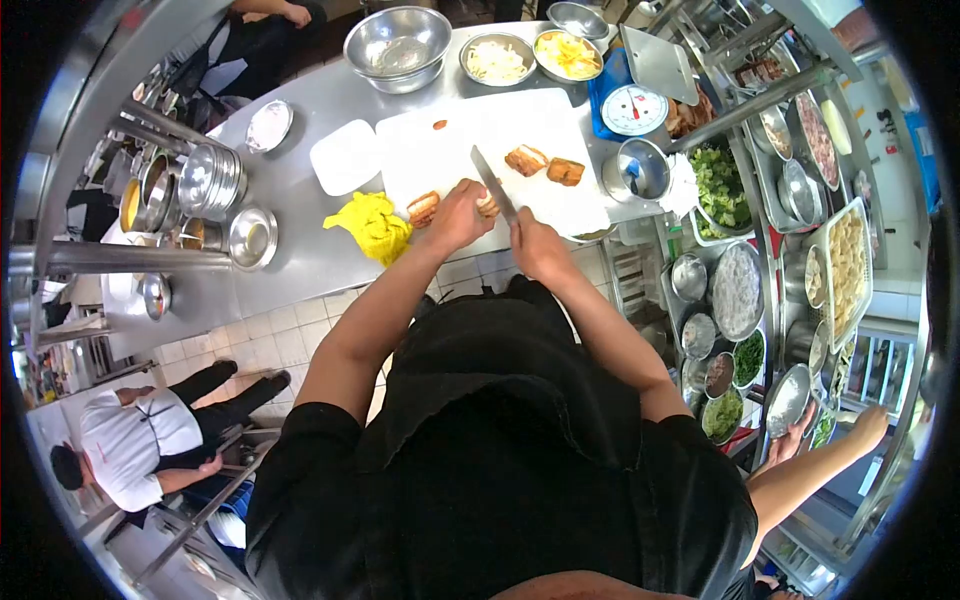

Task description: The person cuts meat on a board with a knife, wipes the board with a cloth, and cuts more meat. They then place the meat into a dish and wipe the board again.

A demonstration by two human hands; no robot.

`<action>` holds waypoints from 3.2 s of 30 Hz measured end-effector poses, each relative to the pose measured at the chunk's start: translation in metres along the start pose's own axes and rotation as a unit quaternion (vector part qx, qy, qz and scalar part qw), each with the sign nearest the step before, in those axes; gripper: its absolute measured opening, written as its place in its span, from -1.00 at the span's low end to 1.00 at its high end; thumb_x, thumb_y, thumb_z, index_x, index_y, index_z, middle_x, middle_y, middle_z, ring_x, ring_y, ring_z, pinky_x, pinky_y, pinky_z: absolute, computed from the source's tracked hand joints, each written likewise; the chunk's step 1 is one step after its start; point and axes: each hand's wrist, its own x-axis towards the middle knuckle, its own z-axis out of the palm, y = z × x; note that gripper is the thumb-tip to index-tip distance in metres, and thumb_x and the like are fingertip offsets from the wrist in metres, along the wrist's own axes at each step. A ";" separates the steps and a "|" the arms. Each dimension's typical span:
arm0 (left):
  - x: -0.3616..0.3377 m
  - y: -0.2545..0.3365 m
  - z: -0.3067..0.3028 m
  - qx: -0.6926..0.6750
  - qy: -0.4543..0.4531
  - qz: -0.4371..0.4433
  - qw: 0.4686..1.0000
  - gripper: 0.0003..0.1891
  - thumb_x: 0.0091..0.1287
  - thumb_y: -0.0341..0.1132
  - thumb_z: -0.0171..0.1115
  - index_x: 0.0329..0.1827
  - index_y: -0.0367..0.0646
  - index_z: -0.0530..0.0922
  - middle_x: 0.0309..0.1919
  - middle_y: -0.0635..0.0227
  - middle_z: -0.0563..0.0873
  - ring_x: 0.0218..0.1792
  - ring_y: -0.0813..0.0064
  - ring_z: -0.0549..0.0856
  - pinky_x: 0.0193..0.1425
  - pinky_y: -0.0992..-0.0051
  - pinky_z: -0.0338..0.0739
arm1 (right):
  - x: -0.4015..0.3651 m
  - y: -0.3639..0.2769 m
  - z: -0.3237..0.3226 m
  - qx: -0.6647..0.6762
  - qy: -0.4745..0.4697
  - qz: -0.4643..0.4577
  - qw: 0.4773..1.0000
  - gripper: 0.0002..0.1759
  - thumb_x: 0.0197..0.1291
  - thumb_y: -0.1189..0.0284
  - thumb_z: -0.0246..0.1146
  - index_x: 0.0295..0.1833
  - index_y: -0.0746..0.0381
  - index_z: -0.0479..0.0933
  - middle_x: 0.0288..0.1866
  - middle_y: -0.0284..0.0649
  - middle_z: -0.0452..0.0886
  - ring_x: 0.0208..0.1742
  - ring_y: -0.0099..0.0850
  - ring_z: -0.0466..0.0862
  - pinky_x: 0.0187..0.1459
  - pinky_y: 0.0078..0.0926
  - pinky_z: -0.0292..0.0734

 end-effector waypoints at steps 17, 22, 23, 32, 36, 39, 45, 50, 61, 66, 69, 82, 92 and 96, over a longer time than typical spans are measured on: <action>0.004 -0.006 0.006 -0.044 0.007 0.002 0.999 -0.56 -0.03 -0.38 0.58 -0.12 -0.23 0.56 -0.14 0.05 0.68 0.02 -0.11 0.69 0.11 0.06 0.62 | -0.005 -0.012 -0.033 -0.131 -0.126 0.009 0.983 -0.72 0.47 0.47 0.05 0.15 0.44 0.41 -0.18 0.35 0.75 -0.07 0.30 0.78 0.02 0.22 0.65; 0.002 -0.011 0.010 -0.059 0.000 0.003 0.998 -0.57 -0.01 -0.37 0.57 -0.09 -0.22 0.57 -0.09 0.06 0.69 0.04 -0.10 0.68 0.14 0.07 0.61 | 0.011 0.014 0.006 -0.094 -0.124 0.019 0.988 -0.75 0.47 0.48 0.02 0.11 0.43 0.38 -0.20 0.37 0.73 -0.07 0.34 0.76 0.03 0.24 0.63; 0.002 -0.012 0.012 -0.048 -0.005 -0.001 0.999 -0.57 -0.01 -0.38 0.57 -0.08 -0.21 0.58 -0.07 0.06 0.69 0.05 -0.10 0.69 0.15 0.07 0.61 | 0.020 0.030 0.030 -0.074 -0.069 -0.019 0.995 -0.76 0.52 0.42 0.04 0.08 0.40 0.36 -0.29 0.35 0.71 -0.17 0.34 0.75 -0.06 0.25 0.63; -0.009 0.004 -0.004 -0.042 0.042 0.016 0.998 -0.49 0.01 -0.37 0.59 0.03 -0.22 0.55 0.03 0.05 0.66 0.08 -0.09 0.68 0.19 0.07 0.61 | 0.008 0.009 0.006 -0.045 0.003 -0.041 0.998 -0.76 0.60 0.36 0.05 0.04 0.36 0.30 -0.42 0.32 0.67 -0.33 0.34 0.71 -0.23 0.31 0.59; -0.012 -0.001 -0.005 -0.009 0.025 -0.009 1.000 -0.51 0.02 -0.34 0.62 -0.02 -0.19 0.55 -0.01 0.06 0.67 0.06 -0.07 0.70 0.16 0.10 0.62 | 0.008 -0.006 0.003 -0.050 -0.054 -0.011 0.997 -0.73 0.59 0.34 0.04 0.09 0.36 0.34 -0.33 0.33 0.71 -0.21 0.33 0.75 -0.11 0.31 0.61; -0.012 -0.003 -0.002 -0.003 0.013 -0.023 1.000 -0.53 0.02 -0.32 0.61 -0.05 -0.20 0.56 -0.03 0.05 0.68 0.04 -0.08 0.71 0.14 0.09 0.63 | 0.014 -0.013 0.005 -0.068 -0.068 -0.011 0.995 -0.74 0.55 0.39 0.03 0.11 0.39 0.35 -0.30 0.35 0.71 -0.19 0.33 0.75 -0.08 0.31 0.62; -0.012 -0.010 0.007 -0.026 0.028 -0.022 0.999 -0.55 0.03 -0.30 0.57 -0.08 -0.21 0.54 -0.08 0.04 0.68 0.07 -0.09 0.68 0.16 0.04 0.60 | -0.003 -0.010 -0.010 -0.126 -0.130 0.022 0.983 -0.73 0.47 0.48 0.00 0.13 0.45 0.38 -0.19 0.39 0.72 -0.10 0.33 0.76 0.00 0.29 0.62; -0.014 -0.005 0.006 -0.033 0.047 -0.017 0.998 -0.59 0.01 -0.34 0.56 -0.12 -0.23 0.56 -0.11 0.03 0.71 -0.01 -0.10 0.71 0.11 0.06 0.62 | 0.004 0.007 0.008 -0.116 -0.135 0.019 0.984 -0.72 0.48 0.47 -0.02 0.14 0.45 0.37 -0.18 0.39 0.73 -0.08 0.32 0.76 0.00 0.28 0.62; -0.011 0.010 0.000 -0.023 0.022 -0.075 0.997 -0.39 0.03 -0.31 0.60 0.16 -0.23 0.53 0.15 -0.03 0.66 0.19 -0.09 0.66 0.27 0.11 0.59 | -0.006 0.022 -0.010 -0.046 0.041 0.004 0.998 -0.73 0.63 0.30 0.02 0.11 0.32 0.33 -0.34 0.35 0.69 -0.23 0.39 0.71 -0.14 0.33 0.59; 0.007 0.019 0.019 0.029 0.067 -0.068 0.995 -0.18 0.03 -0.29 0.58 0.41 -0.24 0.43 0.21 -0.11 0.63 0.30 -0.13 0.59 0.41 0.09 0.56 | -0.002 0.042 -0.006 -0.051 0.018 0.041 0.998 -0.72 0.62 0.29 0.03 0.10 0.33 0.32 -0.31 0.37 0.71 -0.19 0.38 0.74 -0.08 0.33 0.61; 0.011 0.017 0.021 0.000 0.030 -0.097 0.995 -0.22 0.03 -0.30 0.57 0.38 -0.24 0.45 0.20 -0.13 0.64 0.31 -0.15 0.59 0.42 0.07 0.55 | -0.007 0.042 0.006 -0.033 0.002 0.034 0.999 -0.72 0.62 0.30 0.02 0.11 0.33 0.31 -0.30 0.38 0.70 -0.18 0.39 0.73 -0.07 0.34 0.60; 0.002 0.012 0.012 -0.014 0.027 -0.022 0.999 -0.51 0.03 -0.35 0.52 0.05 -0.23 0.57 0.04 0.00 0.67 0.16 -0.08 0.65 0.27 0.09 0.60 | -0.002 0.001 -0.011 -0.013 -0.008 -0.006 1.000 -0.74 0.62 0.33 0.03 0.07 0.36 0.32 -0.36 0.35 0.69 -0.25 0.39 0.70 -0.14 0.36 0.56; -0.001 0.007 0.015 -0.025 0.049 -0.023 0.998 -0.61 0.00 -0.42 0.55 -0.10 -0.24 0.61 -0.08 0.03 0.71 0.02 -0.09 0.71 0.13 0.11 0.64 | 0.022 0.000 0.003 -0.093 -0.056 -0.001 0.994 -0.82 0.50 0.49 0.02 0.07 0.39 0.37 -0.30 0.30 0.74 -0.21 0.28 0.77 -0.10 0.25 0.66; 0.001 0.007 0.016 -0.020 0.050 -0.025 0.998 -0.61 -0.01 -0.42 0.56 -0.11 -0.24 0.61 -0.11 0.03 0.72 0.00 -0.09 0.72 0.11 0.10 0.64 | 0.006 -0.003 -0.006 -0.099 -0.084 0.011 0.991 -0.80 0.42 0.56 0.02 0.08 0.42 0.38 -0.24 0.34 0.74 -0.12 0.29 0.78 -0.01 0.23 0.67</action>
